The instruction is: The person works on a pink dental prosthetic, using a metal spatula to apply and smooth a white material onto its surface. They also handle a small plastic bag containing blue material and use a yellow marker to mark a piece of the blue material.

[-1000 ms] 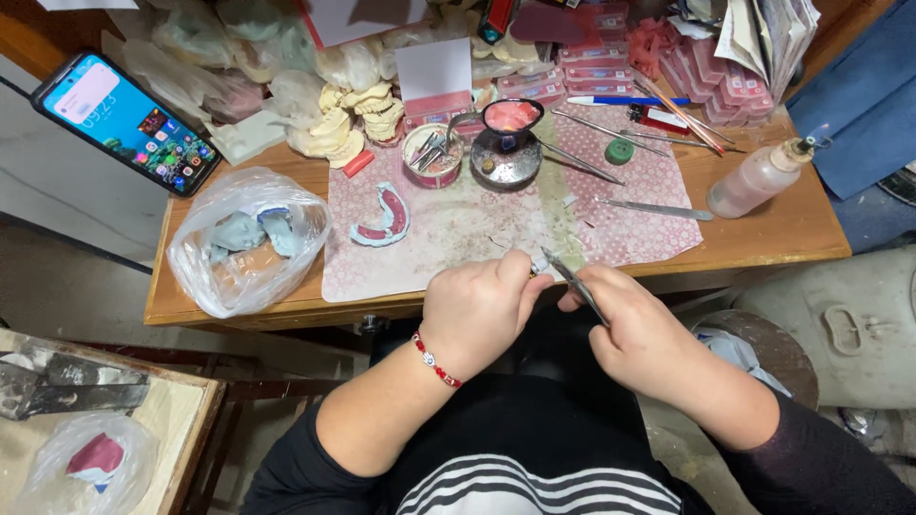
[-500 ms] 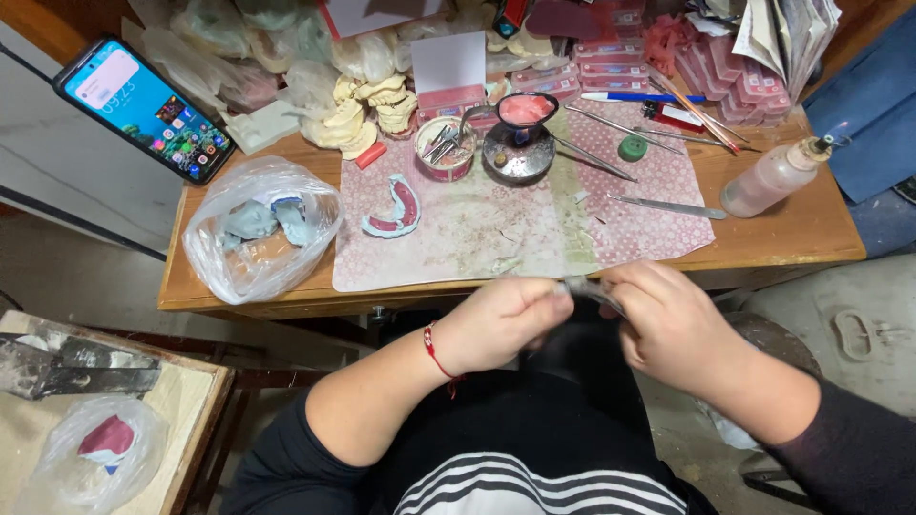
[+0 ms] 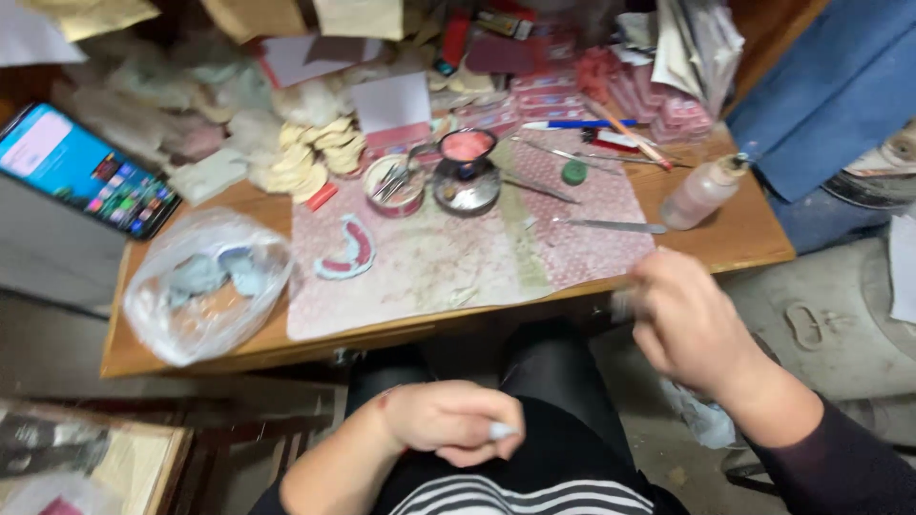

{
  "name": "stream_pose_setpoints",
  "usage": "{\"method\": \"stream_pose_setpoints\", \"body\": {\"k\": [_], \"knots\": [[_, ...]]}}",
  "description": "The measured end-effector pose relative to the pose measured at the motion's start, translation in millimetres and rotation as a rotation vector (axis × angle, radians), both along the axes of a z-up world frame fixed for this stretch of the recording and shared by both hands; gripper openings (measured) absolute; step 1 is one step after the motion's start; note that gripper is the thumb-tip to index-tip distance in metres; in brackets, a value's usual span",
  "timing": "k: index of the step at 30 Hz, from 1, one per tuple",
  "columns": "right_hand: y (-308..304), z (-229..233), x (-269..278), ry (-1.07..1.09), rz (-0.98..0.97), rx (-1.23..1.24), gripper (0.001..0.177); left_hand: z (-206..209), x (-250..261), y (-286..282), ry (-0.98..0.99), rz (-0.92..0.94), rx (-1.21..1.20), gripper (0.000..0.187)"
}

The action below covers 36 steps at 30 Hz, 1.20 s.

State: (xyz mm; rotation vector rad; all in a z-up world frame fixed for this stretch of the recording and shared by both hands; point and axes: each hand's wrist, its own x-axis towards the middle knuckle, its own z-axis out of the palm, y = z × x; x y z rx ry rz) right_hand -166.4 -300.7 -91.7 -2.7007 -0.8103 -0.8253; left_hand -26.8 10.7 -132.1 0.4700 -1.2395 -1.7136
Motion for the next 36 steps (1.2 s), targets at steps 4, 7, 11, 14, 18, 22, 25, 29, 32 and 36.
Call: {"method": "stream_pose_setpoints", "body": {"k": [4, 7, 11, 14, 18, 22, 25, 29, 32, 36], "knots": [[-2, 5, 14, 0.37, -0.758, 0.242, 0.018, 4, 6, 14, -0.124, 0.395, 0.054, 0.03], [-1, 5, 55, 0.232, -0.818, 0.06, 0.018, 19, 11, -1, -0.367, 0.564, -0.039, 0.029], [-34, -29, 133, -0.106, -0.946, -0.353, 0.006, 40, 8, -20, -0.595, 0.709, -0.285, 0.026], [-53, -38, 186, 0.378, -1.198, -0.468, 0.036, 52, 5, -18, -0.572, 0.803, -0.322, 0.021], [-69, -51, 197, 0.532, -1.215, -0.496, 0.037, 53, 8, -6, -0.563, 0.852, -0.297, 0.018], [-17, -5, 144, 0.153, -0.877, -0.137, 0.017, 50, 12, -3, -0.672, 1.134, -0.304, 0.015], [44, 25, 86, 0.324, -0.27, 0.269, 0.024, 41, 10, -4, -0.715, 1.33, -0.234, 0.019], [98, 25, 56, 0.771, 0.37, 0.716, 0.047, 36, 5, -3, -0.696, 1.374, -0.166, 0.028], [108, -28, 47, 0.958, 0.301, 1.009, 0.028, 44, 5, 0, -0.799, 1.365, -0.316, 0.023], [119, -68, 38, 1.201, 0.544, 1.511, 0.045, 48, 14, 24, -0.847, 1.173, -0.421, 0.022]]}}
